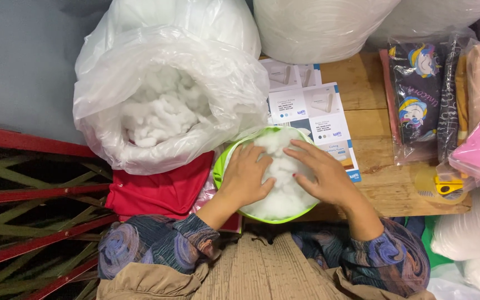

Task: Stuffing a green pillowcase with white fiberfill from a large storage bag and then folding the opening.

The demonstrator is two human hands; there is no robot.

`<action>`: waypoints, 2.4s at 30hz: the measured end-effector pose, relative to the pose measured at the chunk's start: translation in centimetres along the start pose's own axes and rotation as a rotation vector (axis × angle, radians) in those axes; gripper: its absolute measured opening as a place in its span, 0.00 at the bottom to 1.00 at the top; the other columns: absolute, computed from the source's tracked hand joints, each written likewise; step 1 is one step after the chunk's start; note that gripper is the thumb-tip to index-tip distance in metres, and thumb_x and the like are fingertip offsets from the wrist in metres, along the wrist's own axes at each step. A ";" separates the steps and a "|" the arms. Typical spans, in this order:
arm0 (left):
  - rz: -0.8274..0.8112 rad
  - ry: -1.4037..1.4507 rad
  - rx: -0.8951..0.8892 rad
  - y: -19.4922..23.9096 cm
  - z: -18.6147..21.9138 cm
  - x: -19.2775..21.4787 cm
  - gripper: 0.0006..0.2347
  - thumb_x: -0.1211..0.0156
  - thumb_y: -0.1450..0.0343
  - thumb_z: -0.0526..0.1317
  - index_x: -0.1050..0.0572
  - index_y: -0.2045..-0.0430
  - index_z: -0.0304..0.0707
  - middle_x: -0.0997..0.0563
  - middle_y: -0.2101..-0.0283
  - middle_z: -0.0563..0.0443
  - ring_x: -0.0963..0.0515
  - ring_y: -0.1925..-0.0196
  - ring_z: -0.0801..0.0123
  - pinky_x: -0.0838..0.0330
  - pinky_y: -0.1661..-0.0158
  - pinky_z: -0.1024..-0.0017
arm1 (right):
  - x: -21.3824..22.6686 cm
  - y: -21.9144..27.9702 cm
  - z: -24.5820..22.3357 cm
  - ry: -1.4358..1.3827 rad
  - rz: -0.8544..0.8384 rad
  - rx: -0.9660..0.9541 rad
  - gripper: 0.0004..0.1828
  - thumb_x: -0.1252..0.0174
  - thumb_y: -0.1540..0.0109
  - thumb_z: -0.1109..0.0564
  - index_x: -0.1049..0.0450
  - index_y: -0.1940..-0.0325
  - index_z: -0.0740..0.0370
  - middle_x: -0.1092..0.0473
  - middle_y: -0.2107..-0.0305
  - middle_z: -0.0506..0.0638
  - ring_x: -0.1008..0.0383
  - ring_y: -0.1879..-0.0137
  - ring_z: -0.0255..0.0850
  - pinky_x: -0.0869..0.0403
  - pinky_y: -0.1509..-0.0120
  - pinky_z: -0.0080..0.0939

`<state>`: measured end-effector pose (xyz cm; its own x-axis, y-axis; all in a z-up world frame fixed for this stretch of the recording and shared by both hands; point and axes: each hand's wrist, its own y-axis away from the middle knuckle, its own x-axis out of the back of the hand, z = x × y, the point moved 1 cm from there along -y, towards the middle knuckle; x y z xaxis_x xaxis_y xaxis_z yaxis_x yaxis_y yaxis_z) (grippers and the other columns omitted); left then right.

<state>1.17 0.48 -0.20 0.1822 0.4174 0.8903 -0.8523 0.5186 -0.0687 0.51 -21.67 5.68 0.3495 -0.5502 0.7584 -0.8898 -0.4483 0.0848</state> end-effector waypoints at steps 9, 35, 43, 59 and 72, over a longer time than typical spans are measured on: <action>-0.088 0.020 0.048 0.5 1.8 0.9 0.31 0.37 0.34 0.44 0.37 0.36 0.29 0.37 0.33 0.28 0.43 0.27 0.35 0.45 0.33 0.48 | -4.7 -1.5 0.9 0.331 0.163 0.106 0.30 0.49 0.34 0.47 0.36 0.27 0.52 0.38 0.33 0.61 0.42 0.25 0.59 0.41 0.24 0.57; -0.029 -0.157 -0.115 -0.4 2.0 -0.6 0.37 0.43 0.32 0.60 0.40 0.33 0.30 0.42 0.28 0.31 0.49 0.23 0.40 0.54 0.30 0.45 | -0.6 1.3 0.7 0.177 -0.125 0.004 0.42 0.34 0.47 0.60 0.36 0.28 0.52 0.45 0.29 0.62 0.47 0.25 0.67 0.42 0.25 0.62; -0.418 -0.225 0.037 -0.7 0.5 -2.4 0.38 0.52 0.34 0.51 0.47 0.31 0.24 0.47 0.26 0.30 0.55 0.21 0.44 0.67 0.27 0.49 | -10.1 -1.8 2.5 0.479 0.126 0.124 0.44 0.53 0.43 0.58 0.48 0.21 0.61 0.50 0.27 0.65 0.54 0.21 0.64 0.53 0.20 0.62; -0.362 -0.222 0.009 -1.0 0.5 -1.3 0.40 0.43 0.33 0.60 0.43 0.31 0.31 0.49 0.24 0.34 0.51 0.23 0.43 0.58 0.29 0.48 | -5.4 -1.8 2.2 0.348 -0.126 -0.093 0.42 0.47 0.44 0.60 0.45 0.23 0.57 0.48 0.27 0.60 0.51 0.22 0.61 0.48 0.21 0.58; 0.096 -0.110 -0.341 -0.6 5.7 -2.4 0.28 0.48 0.31 0.55 0.34 0.37 0.42 0.36 0.30 0.42 0.42 0.25 0.44 0.44 0.32 0.44 | 0.0 3.4 2.0 0.328 -0.138 -0.471 0.26 0.44 0.38 0.48 0.28 0.35 0.49 0.26 0.47 0.53 0.22 0.42 0.50 0.22 0.42 0.52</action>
<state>-1.53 -5.09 0.30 0.0397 0.4036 0.9141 -0.6472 0.7073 -0.2842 -1.95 -24.56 4.66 0.4291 -0.2292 0.8737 -0.9032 -0.0975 0.4180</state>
